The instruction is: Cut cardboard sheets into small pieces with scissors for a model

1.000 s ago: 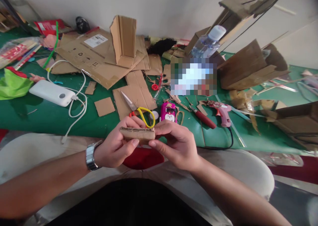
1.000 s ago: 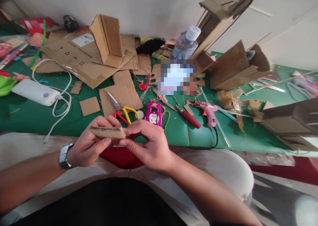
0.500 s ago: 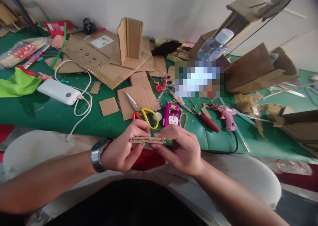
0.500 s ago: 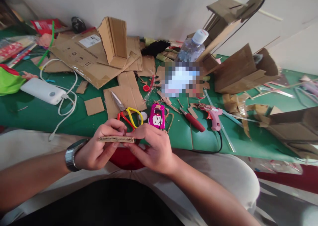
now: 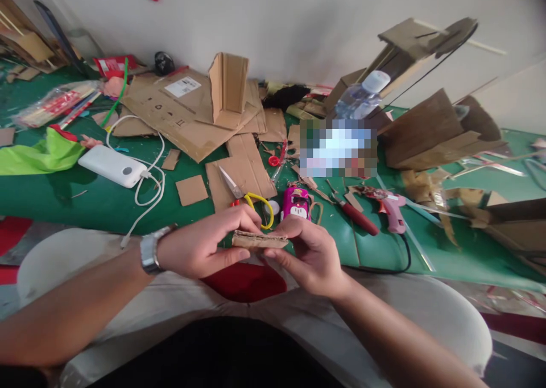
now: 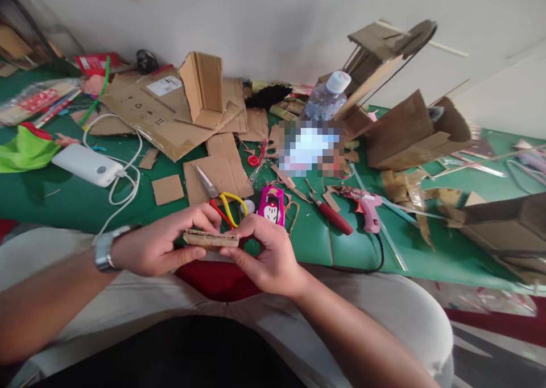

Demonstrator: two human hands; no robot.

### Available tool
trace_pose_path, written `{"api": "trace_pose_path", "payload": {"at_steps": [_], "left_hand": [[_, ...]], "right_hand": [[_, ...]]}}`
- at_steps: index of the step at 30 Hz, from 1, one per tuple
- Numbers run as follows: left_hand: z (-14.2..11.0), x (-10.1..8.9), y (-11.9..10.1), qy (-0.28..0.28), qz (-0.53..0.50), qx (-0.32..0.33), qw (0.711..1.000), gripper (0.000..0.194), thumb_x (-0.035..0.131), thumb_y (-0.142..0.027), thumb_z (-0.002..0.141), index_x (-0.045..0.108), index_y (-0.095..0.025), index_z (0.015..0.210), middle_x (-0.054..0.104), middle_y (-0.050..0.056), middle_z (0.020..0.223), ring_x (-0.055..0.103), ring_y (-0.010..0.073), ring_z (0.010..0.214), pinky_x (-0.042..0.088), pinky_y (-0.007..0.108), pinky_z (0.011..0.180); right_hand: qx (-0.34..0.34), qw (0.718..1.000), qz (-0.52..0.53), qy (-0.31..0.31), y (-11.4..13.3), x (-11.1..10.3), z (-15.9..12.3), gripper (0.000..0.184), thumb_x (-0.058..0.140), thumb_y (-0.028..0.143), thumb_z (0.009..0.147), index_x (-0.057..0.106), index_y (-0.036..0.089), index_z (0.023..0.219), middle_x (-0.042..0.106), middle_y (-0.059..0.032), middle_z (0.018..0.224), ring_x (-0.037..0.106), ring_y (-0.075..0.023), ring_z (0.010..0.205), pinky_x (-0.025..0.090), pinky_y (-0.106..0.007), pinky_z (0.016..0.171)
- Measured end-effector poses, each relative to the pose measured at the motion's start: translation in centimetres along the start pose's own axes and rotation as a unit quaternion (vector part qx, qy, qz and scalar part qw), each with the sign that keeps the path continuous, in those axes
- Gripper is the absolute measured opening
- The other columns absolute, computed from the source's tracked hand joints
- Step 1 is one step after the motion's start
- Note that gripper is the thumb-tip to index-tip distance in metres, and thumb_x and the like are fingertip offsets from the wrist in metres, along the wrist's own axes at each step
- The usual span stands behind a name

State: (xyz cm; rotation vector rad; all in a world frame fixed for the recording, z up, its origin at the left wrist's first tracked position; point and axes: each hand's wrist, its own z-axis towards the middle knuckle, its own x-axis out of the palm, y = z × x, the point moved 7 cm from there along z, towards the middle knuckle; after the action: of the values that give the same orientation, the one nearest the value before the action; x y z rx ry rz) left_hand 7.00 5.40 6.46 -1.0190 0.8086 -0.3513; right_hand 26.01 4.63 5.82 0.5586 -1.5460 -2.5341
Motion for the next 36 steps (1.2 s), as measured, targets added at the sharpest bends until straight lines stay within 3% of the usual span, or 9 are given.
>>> {"api": "trace_pose_path", "payload": {"at_steps": [2, 5, 9, 13, 18, 23, 28, 32, 36], "left_hand": [[-0.5, -2.4, 1.3, 0.058, 0.118, -0.070, 0.989, 0.041, 0.077, -0.046, 0.100, 0.062, -0.024, 0.131, 0.068, 0.014, 0.137, 0.067, 0.0325, 0.127, 0.056, 0.047, 0.108], [-2.2, -8.1, 4.6, -0.027, 0.343, -0.204, 0.917, 0.060, 0.079, -0.057, 0.093, 0.063, -0.018, 0.135, 0.065, 0.018, 0.141, 0.063, 0.0406, 0.134, 0.051, 0.056, 0.116], [-4.2, -9.8, 9.3, 0.016, 0.452, -0.293, 0.843, 0.090, 0.084, -0.056, 0.080, 0.057, -0.005, 0.149, 0.062, 0.028, 0.146, 0.057, 0.0484, 0.141, 0.046, 0.060, 0.122], [-4.4, -9.2, 10.4, 0.037, 0.427, -0.296, 0.854, 0.069, 0.068, -0.049, 0.092, 0.060, -0.009, 0.148, 0.064, 0.024, 0.142, 0.063, 0.0441, 0.137, 0.050, 0.057, 0.119], [-3.7, -10.0, 8.0, -0.018, 0.370, -0.282, 0.885, 0.060, 0.074, -0.043, 0.089, 0.066, -0.016, 0.142, 0.068, 0.019, 0.137, 0.068, 0.0407, 0.126, 0.054, 0.057, 0.113], [-1.8, -6.1, 3.9, -0.024, -0.070, -0.155, 0.985, 0.070, 0.085, -0.045, 0.090, 0.063, -0.023, 0.152, 0.070, 0.017, 0.148, 0.072, 0.0336, 0.128, 0.061, 0.045, 0.105], [-0.8, 0.1, 3.5, -0.066, -0.447, -0.144, 0.880, 0.064, 0.088, -0.047, 0.088, 0.073, -0.021, 0.144, 0.074, 0.020, 0.145, 0.075, 0.0365, 0.127, 0.063, 0.047, 0.104], [-1.0, 3.8, 4.6, -0.075, -0.540, -0.155, 0.824, 0.062, 0.091, -0.048, 0.086, 0.077, -0.021, 0.140, 0.078, 0.019, 0.139, 0.076, 0.0339, 0.126, 0.061, 0.045, 0.106], [-1.2, 4.5, 5.0, -0.097, -0.551, -0.139, 0.817, 0.063, 0.094, -0.047, 0.085, 0.077, -0.023, 0.141, 0.074, 0.019, 0.147, 0.073, 0.0329, 0.132, 0.059, 0.045, 0.110]], "right_hand": [[0.014, 1.000, -0.007, -0.014, -0.2, -0.4, -0.1, 0.020, 0.088, 0.021, 0.093, 0.068, 0.024, 0.098, 0.071, -0.0012, 0.084, 0.067, -0.0177, 0.074, 0.055, -0.031, 0.068], [0.022, 0.999, -0.004, -0.028, -0.1, -1.0, 0.0, 0.020, 0.087, 0.020, 0.093, 0.068, 0.024, 0.097, 0.069, -0.0004, 0.083, 0.064, -0.0171, 0.072, 0.053, -0.030, 0.066], [0.030, 0.998, 0.007, -0.046, -0.1, -1.5, 0.4, 0.019, 0.087, 0.022, 0.093, 0.068, 0.023, 0.095, 0.069, 0.0001, 0.083, 0.064, -0.0162, 0.071, 0.054, -0.028, 0.065], [0.043, 0.997, 0.015, -0.056, -0.5, -1.5, 0.3, 0.021, 0.088, 0.028, 0.093, 0.067, 0.023, 0.093, 0.068, -0.0007, 0.083, 0.063, -0.0167, 0.071, 0.055, -0.028, 0.064], [0.091, 0.992, 0.050, -0.072, -1.3, -1.4, 0.1, 0.030, 0.088, 0.040, 0.093, 0.064, 0.023, 0.090, 0.065, -0.0011, 0.083, 0.061, -0.0167, 0.072, 0.057, -0.028, 0.063], [0.171, 0.973, 0.154, -0.024, -1.6, 0.4, -0.2, 0.036, 0.091, 0.042, 0.090, 0.061, 0.023, 0.088, 0.063, 0.0010, 0.080, 0.059, -0.0146, 0.066, 0.054, -0.026, 0.059], [0.218, 0.947, 0.236, -0.002, -1.8, 1.9, -0.4, 0.039, 0.094, 0.044, 0.088, 0.061, 0.022, 0.089, 0.061, 0.0037, 0.075, 0.054, -0.0108, 0.058, 0.048, -0.023, 0.052], [0.258, 0.930, 0.262, 0.005, -2.2, 2.1, -0.4, 0.038, 0.094, 0.043, 0.087, 0.064, 0.021, 0.091, 0.064, 0.0032, 0.075, 0.053, -0.0092, 0.053, 0.045, -0.020, 0.044], [0.300, 0.916, 0.267, -0.013, -2.8, 1.9, -0.8, 0.038, 0.096, 0.044, 0.084, 0.066, 0.021, 0.091, 0.067, 0.0026, 0.075, 0.056, -0.0093, 0.052, 0.043, -0.018, 0.039]]}}
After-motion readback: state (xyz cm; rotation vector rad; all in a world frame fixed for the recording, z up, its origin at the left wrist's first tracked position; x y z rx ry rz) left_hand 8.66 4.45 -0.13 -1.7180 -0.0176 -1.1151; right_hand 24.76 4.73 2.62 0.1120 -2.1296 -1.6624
